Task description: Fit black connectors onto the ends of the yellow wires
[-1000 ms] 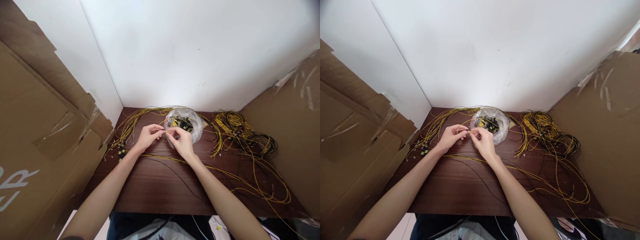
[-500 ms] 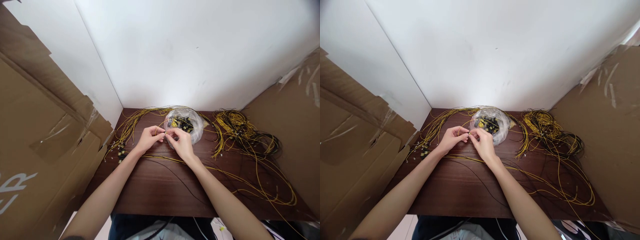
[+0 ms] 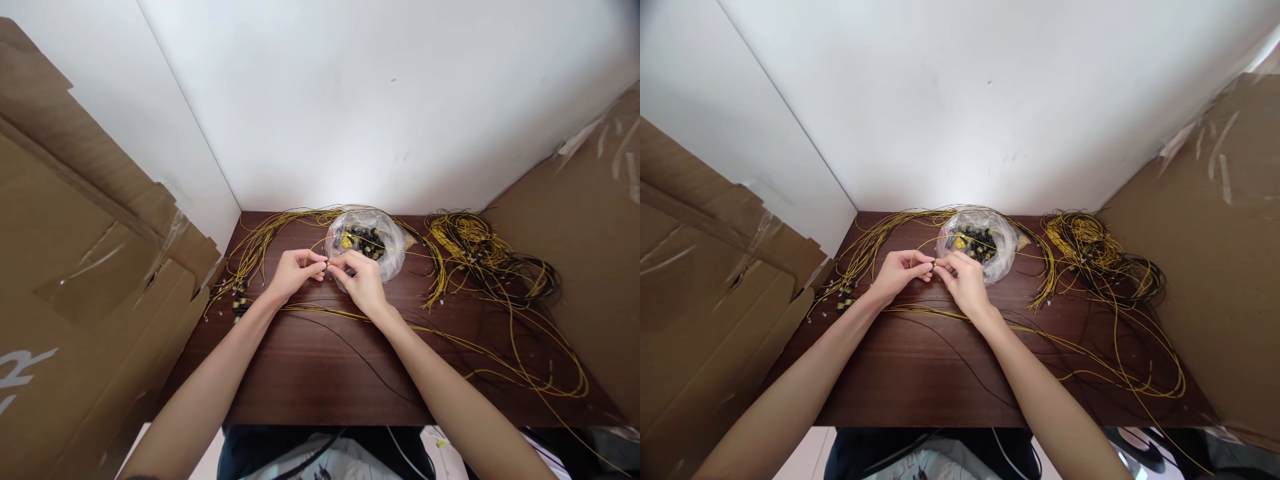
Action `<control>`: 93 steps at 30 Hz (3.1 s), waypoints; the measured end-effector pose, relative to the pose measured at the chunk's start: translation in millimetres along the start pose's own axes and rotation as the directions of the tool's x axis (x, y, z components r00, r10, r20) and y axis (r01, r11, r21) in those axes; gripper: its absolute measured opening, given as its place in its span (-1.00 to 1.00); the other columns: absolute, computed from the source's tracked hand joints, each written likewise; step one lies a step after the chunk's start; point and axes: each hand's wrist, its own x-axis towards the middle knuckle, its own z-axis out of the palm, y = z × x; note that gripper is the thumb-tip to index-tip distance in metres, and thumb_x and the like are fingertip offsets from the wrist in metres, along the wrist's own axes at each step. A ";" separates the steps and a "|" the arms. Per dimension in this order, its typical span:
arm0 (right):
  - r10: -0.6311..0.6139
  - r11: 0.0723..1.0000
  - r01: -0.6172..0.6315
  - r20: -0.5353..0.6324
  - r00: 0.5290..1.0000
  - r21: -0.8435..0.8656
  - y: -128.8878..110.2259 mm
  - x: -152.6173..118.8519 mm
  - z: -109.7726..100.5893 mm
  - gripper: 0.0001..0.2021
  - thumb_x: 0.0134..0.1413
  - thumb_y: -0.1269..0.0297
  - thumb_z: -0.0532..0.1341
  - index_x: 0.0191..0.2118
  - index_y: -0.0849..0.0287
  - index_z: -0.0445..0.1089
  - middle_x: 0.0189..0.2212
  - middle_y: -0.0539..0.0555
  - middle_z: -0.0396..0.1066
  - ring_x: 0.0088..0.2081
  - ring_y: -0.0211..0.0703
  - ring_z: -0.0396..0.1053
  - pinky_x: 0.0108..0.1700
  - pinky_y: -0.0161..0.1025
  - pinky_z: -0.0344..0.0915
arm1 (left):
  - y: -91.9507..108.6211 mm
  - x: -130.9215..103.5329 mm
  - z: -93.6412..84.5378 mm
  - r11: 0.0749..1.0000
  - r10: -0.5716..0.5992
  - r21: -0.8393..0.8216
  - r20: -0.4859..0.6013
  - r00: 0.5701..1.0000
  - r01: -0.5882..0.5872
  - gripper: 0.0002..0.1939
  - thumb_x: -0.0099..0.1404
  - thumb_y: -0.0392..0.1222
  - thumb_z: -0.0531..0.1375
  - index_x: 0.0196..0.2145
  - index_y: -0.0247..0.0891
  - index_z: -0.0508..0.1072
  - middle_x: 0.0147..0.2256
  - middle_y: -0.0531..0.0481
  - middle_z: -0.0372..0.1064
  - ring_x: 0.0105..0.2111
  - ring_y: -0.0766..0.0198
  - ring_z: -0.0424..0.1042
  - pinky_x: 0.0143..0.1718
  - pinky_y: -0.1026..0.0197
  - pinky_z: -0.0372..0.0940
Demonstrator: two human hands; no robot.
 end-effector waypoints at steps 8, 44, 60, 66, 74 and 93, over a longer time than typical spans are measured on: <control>0.002 1.000 -0.002 -0.012 1.000 0.010 1.3 -1.0 4.0 -0.89 0.07 0.31 0.20 -0.43 0.17 0.42 -0.44 0.05 0.40 -0.42 -0.21 0.33 -0.35 -0.27 0.28 | 0.3 -0.2 0.9 0.999 0.003 0.032 0.003 1.000 -0.003 -0.69 -0.05 -0.10 0.36 -0.42 -0.40 0.49 -0.55 -0.01 0.40 -0.60 0.36 0.35 -0.46 0.24 0.34; 0.030 0.799 0.029 0.088 0.996 -0.601 28.3 9.3 -24.8 -0.82 0.16 0.34 0.12 -0.18 0.10 0.45 -0.25 0.12 0.33 -0.15 -0.02 0.17 -0.16 -0.12 0.09 | 3.7 2.4 -0.6 0.999 0.000 0.051 0.046 0.999 -0.002 -0.67 0.01 -0.13 0.33 -0.27 -0.38 0.46 -0.46 0.03 0.37 -0.54 0.41 0.31 -0.42 0.30 0.24; 0.051 0.881 -0.047 -0.006 0.999 -0.471 27.7 9.8 -19.8 -0.87 0.09 0.35 0.16 -0.29 0.15 0.47 -0.31 0.11 0.36 -0.18 -0.04 0.25 -0.13 -0.09 0.18 | 6.3 1.4 1.5 0.998 -0.002 0.065 0.077 0.997 -0.003 -0.67 0.02 -0.14 0.32 -0.27 -0.38 0.47 -0.45 0.02 0.36 -0.52 0.41 0.30 -0.41 0.30 0.24; 0.153 0.987 -0.152 -0.023 0.988 0.061 13.8 11.0 -18.9 -0.90 0.03 0.34 0.18 -0.38 0.21 0.44 -0.35 0.09 0.47 -0.29 -0.14 0.39 -0.18 -0.18 0.31 | 7.0 1.6 1.6 0.998 -0.004 0.067 0.072 0.997 -0.001 -0.68 0.03 -0.15 0.32 -0.26 -0.38 0.47 -0.46 0.02 0.36 -0.53 0.41 0.30 -0.40 0.30 0.24; 0.399 0.707 -0.426 0.179 0.899 0.564 7.7 9.6 -6.8 -0.79 -0.17 0.21 0.31 -0.46 0.23 0.34 -0.54 0.04 0.43 -0.47 -0.20 0.41 -0.36 -0.26 0.37 | 6.6 0.3 0.5 0.997 0.009 0.073 0.079 0.997 -0.015 -0.69 0.04 -0.15 0.31 -0.26 -0.37 0.49 -0.44 0.01 0.39 -0.52 0.40 0.32 -0.40 0.30 0.25; 0.116 0.981 -0.115 0.002 0.993 0.155 0.8 4.8 -6.7 -0.96 -0.04 0.39 0.25 -0.42 0.22 0.38 -0.46 0.01 0.40 -0.43 -0.26 0.34 -0.36 -0.32 0.28 | 9.8 -1.2 5.4 0.990 0.030 0.132 0.079 0.996 -0.040 -0.70 0.02 -0.13 0.32 -0.29 -0.36 0.51 -0.44 -0.01 0.40 -0.50 0.38 0.31 -0.40 0.29 0.28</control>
